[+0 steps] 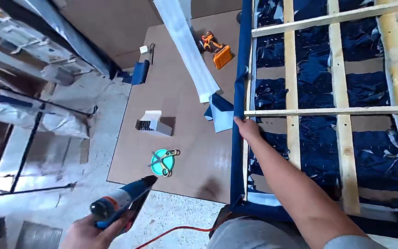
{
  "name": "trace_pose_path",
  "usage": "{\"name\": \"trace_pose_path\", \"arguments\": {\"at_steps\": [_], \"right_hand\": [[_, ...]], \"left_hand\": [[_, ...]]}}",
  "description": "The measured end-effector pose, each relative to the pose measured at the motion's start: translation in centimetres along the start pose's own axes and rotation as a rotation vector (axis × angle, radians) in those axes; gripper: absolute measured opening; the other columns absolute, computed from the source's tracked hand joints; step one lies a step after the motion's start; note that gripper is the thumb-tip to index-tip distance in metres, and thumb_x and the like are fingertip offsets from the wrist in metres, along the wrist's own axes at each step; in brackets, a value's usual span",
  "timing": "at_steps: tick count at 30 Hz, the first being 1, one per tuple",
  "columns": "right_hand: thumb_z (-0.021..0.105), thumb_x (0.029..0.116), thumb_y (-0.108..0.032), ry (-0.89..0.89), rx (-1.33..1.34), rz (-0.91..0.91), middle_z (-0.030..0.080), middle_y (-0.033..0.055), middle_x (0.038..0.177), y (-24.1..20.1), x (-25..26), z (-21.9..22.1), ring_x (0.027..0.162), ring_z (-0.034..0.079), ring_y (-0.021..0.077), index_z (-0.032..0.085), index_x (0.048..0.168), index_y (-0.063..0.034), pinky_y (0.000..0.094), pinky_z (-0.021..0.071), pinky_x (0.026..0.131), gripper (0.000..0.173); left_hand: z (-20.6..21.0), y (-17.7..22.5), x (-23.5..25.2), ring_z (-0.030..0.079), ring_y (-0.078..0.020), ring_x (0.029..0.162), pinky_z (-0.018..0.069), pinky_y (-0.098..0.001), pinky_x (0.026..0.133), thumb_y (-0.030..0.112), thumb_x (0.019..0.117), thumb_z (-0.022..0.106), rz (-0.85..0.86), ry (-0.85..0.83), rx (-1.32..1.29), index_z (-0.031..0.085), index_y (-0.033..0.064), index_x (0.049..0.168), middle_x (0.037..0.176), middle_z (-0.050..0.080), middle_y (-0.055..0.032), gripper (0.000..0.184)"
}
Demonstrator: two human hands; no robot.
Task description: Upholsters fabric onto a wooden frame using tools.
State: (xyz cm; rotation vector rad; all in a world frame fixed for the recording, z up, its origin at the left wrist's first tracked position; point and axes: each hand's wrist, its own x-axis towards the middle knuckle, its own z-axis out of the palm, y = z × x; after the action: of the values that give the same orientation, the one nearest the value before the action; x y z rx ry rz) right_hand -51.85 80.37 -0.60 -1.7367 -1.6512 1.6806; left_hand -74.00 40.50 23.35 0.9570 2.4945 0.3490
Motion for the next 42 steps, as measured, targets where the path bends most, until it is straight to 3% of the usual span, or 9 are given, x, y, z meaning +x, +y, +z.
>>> {"name": "trace_pose_path", "arguments": {"at_steps": [4,6,9,19,24,32,34,38,42], "right_hand": [[0.059,0.0975,-0.06,-0.029,-0.054,-0.015,0.07,0.0225,0.102,0.5,1.8,-0.6,0.098,0.067,0.0383,0.072,0.104,-0.0002,0.063,0.0513,0.086,0.062],[0.06,0.1004,-0.052,-0.079,-0.014,-0.077,0.066,0.0177,0.096,1.4,2.1,-1.0,0.084,0.063,0.0309,0.07,0.112,-0.0027,0.0552,0.0512,0.077,0.051],[0.057,0.1034,-0.046,0.018,-0.126,-0.128,0.069,0.0185,0.094,2.7,1.7,-1.8,0.092,0.066,0.0353,0.073,0.102,-0.0042,0.0616,0.0506,0.083,0.044],[0.062,0.0987,-0.05,0.196,-0.167,-0.044,0.07,0.0151,0.088,2.7,1.7,-0.3,0.089,0.069,0.0348,0.072,0.088,-0.0073,0.0609,0.0528,0.076,0.045],[0.059,0.1003,-0.05,0.171,-0.213,0.05,0.072,0.0171,0.096,2.0,1.2,-0.4,0.097,0.07,0.0366,0.072,0.095,-0.0074,0.0604,0.0552,0.08,0.045],[0.06,0.1002,-0.041,0.112,-0.11,-0.052,0.072,0.0153,0.09,3.6,2.3,-1.0,0.091,0.071,0.0344,0.072,0.091,-0.0069,0.0602,0.0556,0.078,0.038],[0.058,0.1018,-0.042,0.062,-0.111,-0.08,0.071,0.0161,0.09,3.5,2.3,-1.7,0.091,0.07,0.0347,0.071,0.091,-0.0059,0.0602,0.0547,0.078,0.04],[0.059,0.0968,-0.062,-0.232,-0.208,-0.059,0.07,0.0211,0.091,4.9,-2.3,-2.4,0.091,0.07,0.0394,0.072,0.092,-0.002,0.065,0.0548,0.079,0.062],[0.055,0.1003,-0.059,-0.379,-0.177,0.023,0.066,0.0163,0.083,9.3,-9.2,-0.7,0.083,0.067,0.0332,0.069,0.085,-0.0038,0.0584,0.0531,0.076,0.059]], "left_hand": [[-0.3,2.8,7.7,0.067,-0.013,0.063,0.0568,-0.0449,0.059,0.062,0.077,0.07,0.181,-0.064,0.195,0.073,0.0128,0.092,0.072,0.069,-0.0011,0.051],[1.0,5.9,11.0,0.066,-0.0103,0.061,0.0562,-0.042,0.056,0.058,0.0777,0.069,0.345,-0.109,0.25,0.073,0.0171,0.088,0.068,0.067,0.0032,0.043],[3.3,11.1,15.6,0.066,-0.0174,0.061,0.0552,-0.0494,0.057,0.05,0.0855,0.072,0.548,-0.239,0.369,0.075,0.0175,0.093,0.066,0.066,0.0,0.033],[12.8,26.5,25.3,0.067,-0.0307,0.074,0.0537,-0.06,0.069,0.049,0.0953,0.067,0.651,-0.494,0.607,0.072,0.0103,0.096,0.077,0.067,-0.011,0.039],[16.9,31.8,27.4,0.068,-0.0344,0.082,0.0535,-0.0608,0.072,0.045,0.095,0.066,0.631,-0.53,0.784,0.069,0.007,0.092,0.082,0.068,-0.0143,0.038],[20.3,37.4,25.2,0.069,-0.0385,0.087,0.0542,-0.064,0.073,0.035,0.0934,0.066,0.554,-0.594,1.141,0.068,0.0033,0.085,0.091,0.068,-0.0196,0.033],[19.9,38.2,24.9,0.067,-0.0319,0.07,0.0551,-0.0543,0.062,0.034,0.0932,0.066,0.49,-0.594,1.124,0.066,0.0039,0.084,0.082,0.066,-0.0167,0.031],[16.9,36.0,25.3,0.064,-0.0289,0.059,0.0557,-0.051,0.057,0.044,0.0941,0.069,0.38,-0.599,0.884,0.067,0.0029,0.091,0.074,0.065,-0.016,0.041],[13.3,33.4,24.2,0.065,-0.0295,0.064,0.0552,-0.0542,0.063,0.046,0.0961,0.067,0.384,-0.566,0.815,0.069,0.0043,0.091,0.074,0.066,-0.0146,0.042]]}}
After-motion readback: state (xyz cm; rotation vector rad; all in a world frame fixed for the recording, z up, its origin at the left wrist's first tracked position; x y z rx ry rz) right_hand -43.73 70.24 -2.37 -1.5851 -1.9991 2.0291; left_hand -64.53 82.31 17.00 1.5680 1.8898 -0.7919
